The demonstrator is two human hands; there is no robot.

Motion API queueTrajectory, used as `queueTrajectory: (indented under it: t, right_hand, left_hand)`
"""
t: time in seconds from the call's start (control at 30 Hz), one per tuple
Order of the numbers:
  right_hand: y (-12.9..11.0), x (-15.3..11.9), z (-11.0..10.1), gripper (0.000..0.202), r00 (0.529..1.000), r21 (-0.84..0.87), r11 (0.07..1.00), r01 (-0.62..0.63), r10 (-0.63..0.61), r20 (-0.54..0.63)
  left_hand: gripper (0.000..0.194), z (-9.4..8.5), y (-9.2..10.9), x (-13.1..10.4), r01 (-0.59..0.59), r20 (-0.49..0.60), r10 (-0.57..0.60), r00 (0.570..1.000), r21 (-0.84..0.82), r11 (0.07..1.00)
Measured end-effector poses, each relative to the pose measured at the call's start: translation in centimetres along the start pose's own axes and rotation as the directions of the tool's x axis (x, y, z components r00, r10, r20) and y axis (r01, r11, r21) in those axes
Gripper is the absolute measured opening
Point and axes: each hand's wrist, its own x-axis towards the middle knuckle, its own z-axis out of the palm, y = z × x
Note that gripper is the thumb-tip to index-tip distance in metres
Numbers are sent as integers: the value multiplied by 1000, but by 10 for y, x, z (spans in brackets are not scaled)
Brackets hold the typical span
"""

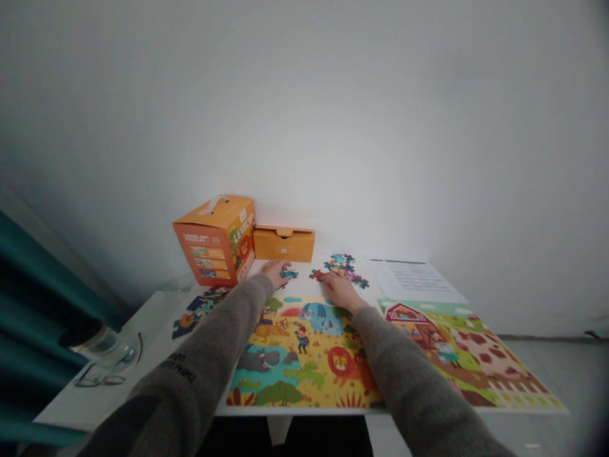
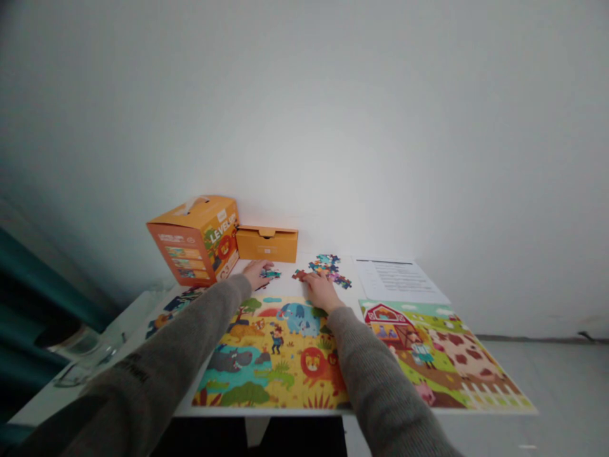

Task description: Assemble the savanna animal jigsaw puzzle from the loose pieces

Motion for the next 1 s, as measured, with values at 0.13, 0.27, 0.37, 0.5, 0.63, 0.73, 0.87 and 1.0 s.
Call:
queueTrajectory:
  t: [0.13,0.27,0.37,0.5,0.63,0.73,0.87,1.0]
  right_hand:
    - [0,-2,-1,44,1000,69,997,-19,20,-20]
    - [-6,1,-2,31,990,255,966,-44,76,-117]
    - [-17,11,-1,32,983,357,933,-38,100,-156]
    - [-32,24,3,33,979,659,750,-58,171,-108]
    - [-32,30,6,24,966,710,696,-106,240,-92]
    - [-23,29,6,22,948,667,726,-166,303,-95]
    - [-9,22,0,22,891,568,775,-276,429,-152]
    - [-7,15,-6,30,821,483,798,-362,518,-240]
  left_hand:
    - [46,-2,5,-2,6,4,-6,1000,10,1000]
    - [36,-8,20,-6,-131,-61,125,990,-107,986]
    - [35,-12,37,-8,-199,-68,189,980,-208,958]
    - [30,-13,55,-12,-277,-77,266,961,-267,923]
    - [43,-16,59,-14,-321,-77,312,947,-237,917]
    - [52,-18,45,-15,-168,-70,159,985,-140,976]
    - [40,-17,14,-17,91,-18,-91,996,15,996]
    - [49,-13,-1,-22,148,14,-150,989,100,984]
